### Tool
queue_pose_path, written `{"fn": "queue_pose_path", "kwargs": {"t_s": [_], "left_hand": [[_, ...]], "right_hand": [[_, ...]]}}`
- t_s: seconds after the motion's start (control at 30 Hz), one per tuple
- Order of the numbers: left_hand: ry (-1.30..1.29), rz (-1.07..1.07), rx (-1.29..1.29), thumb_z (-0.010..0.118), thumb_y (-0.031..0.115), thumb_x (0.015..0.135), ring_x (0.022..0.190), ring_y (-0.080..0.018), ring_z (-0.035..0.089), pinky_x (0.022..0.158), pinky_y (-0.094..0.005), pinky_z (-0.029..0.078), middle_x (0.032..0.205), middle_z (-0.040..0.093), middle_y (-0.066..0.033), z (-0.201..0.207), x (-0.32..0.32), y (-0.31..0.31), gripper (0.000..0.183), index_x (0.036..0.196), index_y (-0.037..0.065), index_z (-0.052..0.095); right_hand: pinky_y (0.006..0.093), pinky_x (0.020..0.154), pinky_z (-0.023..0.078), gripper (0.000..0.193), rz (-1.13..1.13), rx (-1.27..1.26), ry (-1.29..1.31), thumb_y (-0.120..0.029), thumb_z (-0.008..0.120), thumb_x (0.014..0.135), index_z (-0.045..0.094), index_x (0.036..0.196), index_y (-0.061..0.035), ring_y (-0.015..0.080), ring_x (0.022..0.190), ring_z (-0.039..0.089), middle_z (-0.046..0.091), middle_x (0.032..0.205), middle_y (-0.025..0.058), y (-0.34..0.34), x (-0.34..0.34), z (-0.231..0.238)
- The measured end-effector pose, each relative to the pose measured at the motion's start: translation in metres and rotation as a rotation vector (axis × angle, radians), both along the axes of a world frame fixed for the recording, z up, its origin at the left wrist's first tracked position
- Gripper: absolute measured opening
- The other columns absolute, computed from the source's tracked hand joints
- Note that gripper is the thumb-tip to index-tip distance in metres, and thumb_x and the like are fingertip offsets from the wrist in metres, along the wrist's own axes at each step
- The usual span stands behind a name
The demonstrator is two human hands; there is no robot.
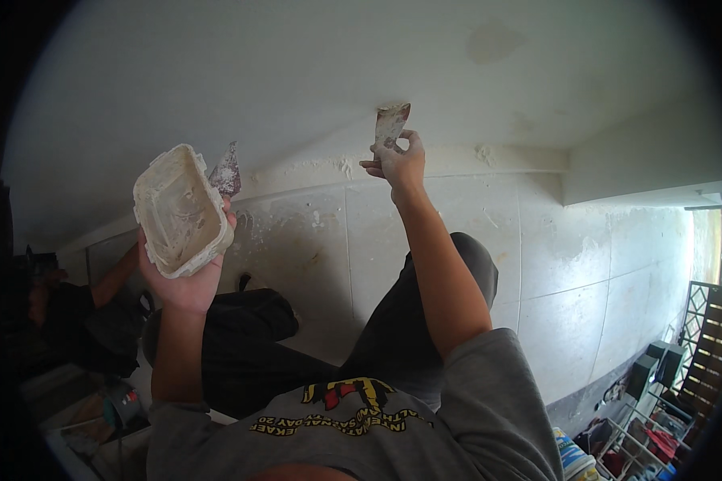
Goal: The person applies putty from a container to a wall using a putty knife, smoothing it over holes or cracks.
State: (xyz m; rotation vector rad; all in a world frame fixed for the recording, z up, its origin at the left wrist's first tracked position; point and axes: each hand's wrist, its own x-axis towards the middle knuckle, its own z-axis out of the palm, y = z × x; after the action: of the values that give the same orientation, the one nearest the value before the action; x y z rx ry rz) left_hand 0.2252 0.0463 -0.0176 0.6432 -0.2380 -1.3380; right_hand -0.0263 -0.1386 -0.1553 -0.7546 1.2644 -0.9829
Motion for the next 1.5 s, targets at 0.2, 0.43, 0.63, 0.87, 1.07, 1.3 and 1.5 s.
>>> {"fn": "queue_pose_path", "kwargs": {"t_s": [0.2,0.43,0.63,0.87,1.07,1.3,1.5], "left_hand": [[-0.006,-0.001,0.017,0.038,0.057,0.098,0.138,-0.0337,0.04,0.113,-0.0652,0.027,0.152,0.039,-0.0074,-0.001,0.001,0.0,0.065,0.151,0.019,0.037],[-0.023,0.01,0.019,0.038,0.058,0.098,0.139,-0.033,0.039,0.113,-0.0653,0.026,0.152,0.039,-0.0068,-0.002,0.001,0.0,0.066,0.151,0.02,0.036],[-0.026,0.024,0.022,0.042,0.054,0.097,0.131,-0.0386,0.045,0.108,-0.0598,0.035,0.147,0.043,-0.0118,0.001,-0.002,-0.001,0.066,0.15,0.014,0.038],[-0.011,-0.018,-0.014,0.038,0.054,0.098,0.135,-0.0329,0.043,0.113,-0.0652,0.027,0.148,0.043,-0.0077,0.002,-0.001,-0.001,0.062,0.149,0.018,0.041],[0.01,0.008,0.021,0.038,0.053,0.099,0.135,-0.0322,0.043,0.112,-0.0646,0.028,0.148,0.044,-0.0076,0.002,-0.003,-0.002,0.061,0.148,0.018,0.041],[-0.013,-0.009,-0.015,0.038,0.053,0.099,0.134,-0.0323,0.045,0.112,-0.0638,0.029,0.147,0.044,-0.0077,-0.001,0.001,0.0,0.061,0.147,0.017,0.042],[-0.014,0.012,-0.026,0.038,0.053,0.098,0.134,-0.0325,0.045,0.111,-0.064,0.031,0.147,0.044,-0.0078,0.001,0.001,0.003,0.061,0.148,0.017,0.042]], "right_hand": [[0.0315,0.053,0.06,0.044,-0.024,-0.041,0.034,0.004,0.061,0.087,0.036,0.123,0.0014,0.0293,0.067,0.073,0.065,0.106,0.0261,-0.001,0.005,-0.004],[0.0325,0.052,0.06,0.044,-0.023,-0.056,0.068,0.005,0.059,0.085,0.036,0.122,0.0001,0.0292,0.064,0.072,0.065,0.104,0.0267,-0.001,0.006,-0.01],[0.0331,0.051,0.059,0.045,-0.002,-0.068,0.119,0.007,0.059,0.084,0.038,0.122,-0.0027,0.029,0.065,0.073,0.065,0.098,0.0235,-0.003,0.007,-0.018],[0.0318,0.05,0.058,0.044,0.063,-0.087,0.313,0.005,0.06,0.085,0.037,0.12,-0.0068,0.0269,0.064,0.072,0.066,0.094,0.02,-0.008,0.011,-0.031],[0.0419,0.063,0.055,0.042,0.125,-0.154,0.662,0.003,0.059,0.083,0.041,0.117,-0.0146,0.0328,0.073,0.071,0.069,0.088,0.0177,-0.011,0.013,-0.041],[0.0491,0.074,0.054,0.042,0.194,-0.28,1.085,0.001,0.061,0.083,0.044,0.118,-0.0164,0.0389,0.087,0.07,0.069,0.084,0.0189,-0.01,0.011,-0.036],[0.0343,0.063,0.065,0.057,0.055,0.083,0.006,0.002,0.065,0.088,0.03,0.132,-0.0035,0.034,0.086,0.073,0.064,0.106,0.0216,-0.004,0.012,-0.019]]}}
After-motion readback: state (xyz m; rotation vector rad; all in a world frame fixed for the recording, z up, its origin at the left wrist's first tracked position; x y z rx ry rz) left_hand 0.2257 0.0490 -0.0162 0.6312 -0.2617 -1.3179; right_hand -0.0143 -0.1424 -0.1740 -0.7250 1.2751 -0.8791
